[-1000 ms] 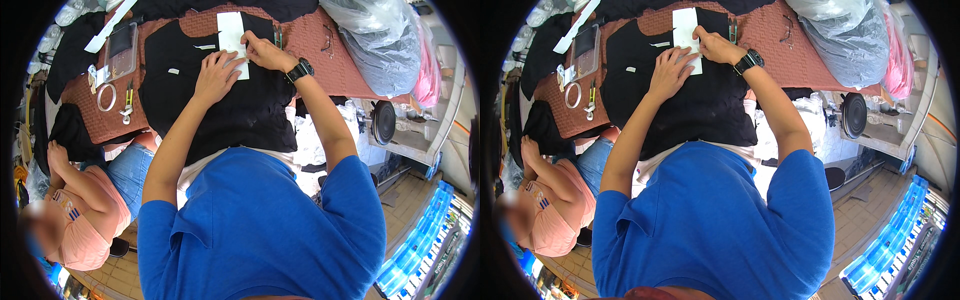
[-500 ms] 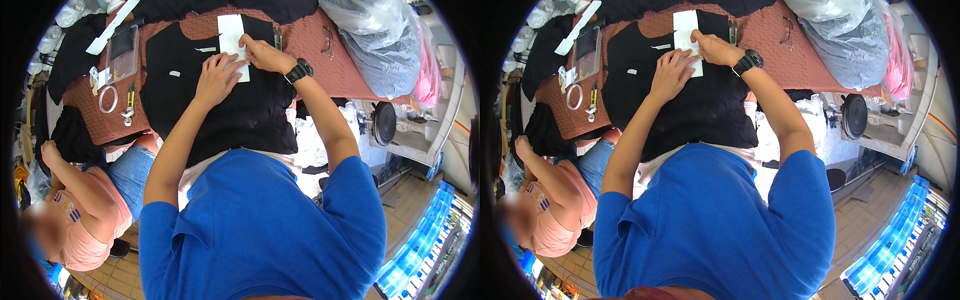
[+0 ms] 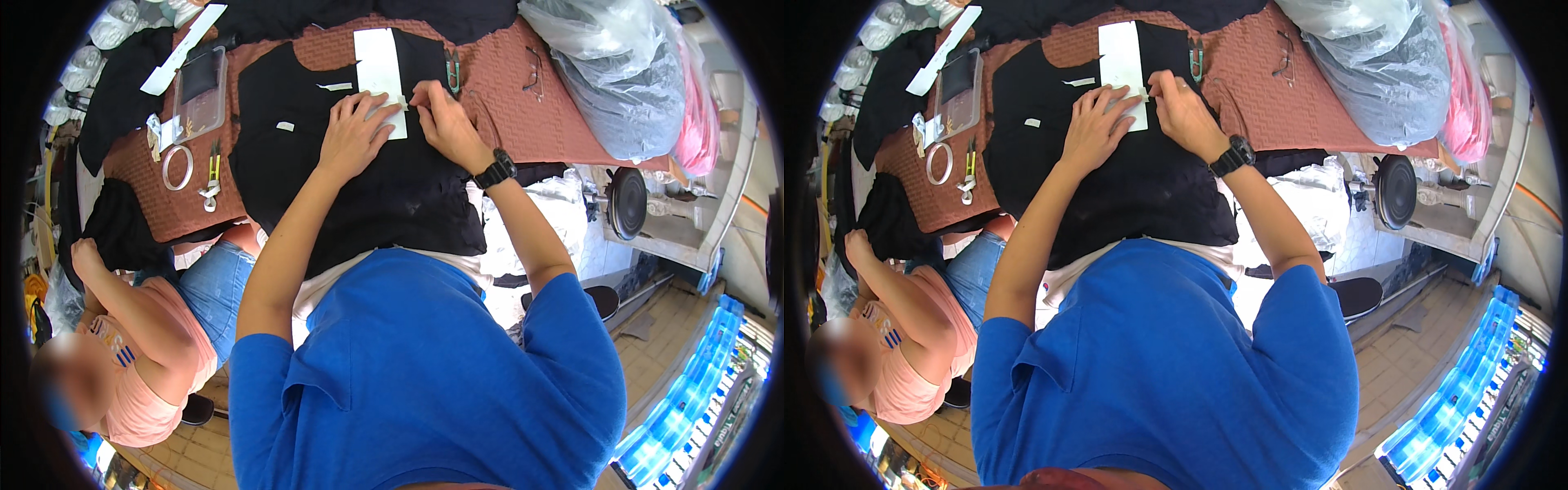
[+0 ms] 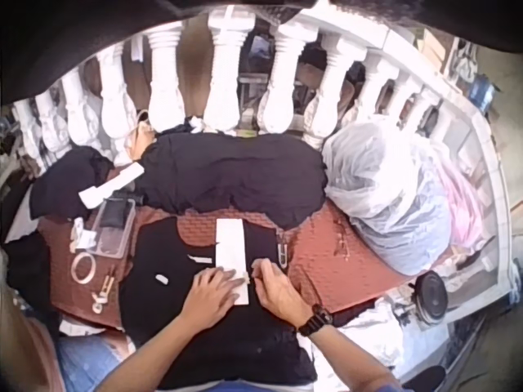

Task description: The person picks up a garment and places it on a workspace, uses a paper template to mark a position on the fabric with a tool, and then applies a label by hand.

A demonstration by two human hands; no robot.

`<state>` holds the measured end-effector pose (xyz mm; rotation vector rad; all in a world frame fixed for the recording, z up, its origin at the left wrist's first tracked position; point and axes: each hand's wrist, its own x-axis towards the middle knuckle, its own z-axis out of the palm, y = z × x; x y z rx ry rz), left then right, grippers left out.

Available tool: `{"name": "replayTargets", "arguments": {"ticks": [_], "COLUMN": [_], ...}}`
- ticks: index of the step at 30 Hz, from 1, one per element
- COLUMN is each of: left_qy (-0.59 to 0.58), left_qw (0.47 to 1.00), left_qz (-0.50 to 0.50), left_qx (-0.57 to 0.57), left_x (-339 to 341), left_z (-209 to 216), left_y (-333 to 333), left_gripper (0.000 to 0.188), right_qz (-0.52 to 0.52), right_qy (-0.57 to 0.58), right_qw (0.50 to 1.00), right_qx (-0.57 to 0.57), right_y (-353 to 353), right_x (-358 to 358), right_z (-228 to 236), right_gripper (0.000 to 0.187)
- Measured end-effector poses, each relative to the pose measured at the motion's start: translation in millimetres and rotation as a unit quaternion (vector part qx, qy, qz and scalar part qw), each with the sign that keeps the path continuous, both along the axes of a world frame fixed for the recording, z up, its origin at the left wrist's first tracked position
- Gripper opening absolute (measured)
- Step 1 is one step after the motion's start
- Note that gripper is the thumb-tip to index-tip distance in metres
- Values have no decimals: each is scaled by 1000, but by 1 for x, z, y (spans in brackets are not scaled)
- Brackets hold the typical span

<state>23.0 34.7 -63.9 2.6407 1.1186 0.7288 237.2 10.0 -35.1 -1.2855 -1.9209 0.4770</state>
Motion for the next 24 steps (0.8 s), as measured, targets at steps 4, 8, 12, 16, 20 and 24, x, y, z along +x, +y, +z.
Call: {"name": "replayTargets", "arguments": {"ticks": [4,8,12,16,20,24], "left_qy": [7,-3,-5,-1,-5,0], "left_qw": [1000,1000,1000,1000,1000,1000], "left_qz": [0,4,4,3,2,-2], "left_qx": [-1,23,23,25,19,-4], "left_x": [1,2,2,2,3,2], "left_z": [0,-2,-2,-1,-1,1], "left_y": [1,1,1,1,1,1], "left_gripper": [36,35,36,36,36,37], "right_qz": [0,-11,-18,-29,-43,-46], "right_qy": [-24,-22,-9,-26,-52,-65], "right_qw": [999,999,998,998,997,996], "right_qx": [32,42,52,57,38,28], "right_y": [-12,-10,-12,-14,-15,-15], "right_x": [-2,-6,-11,-14,-15,-18], "right_z": [-12,-15,-13,-14,-15,-13], "right_gripper": [27,26,25,28,30,30]}}
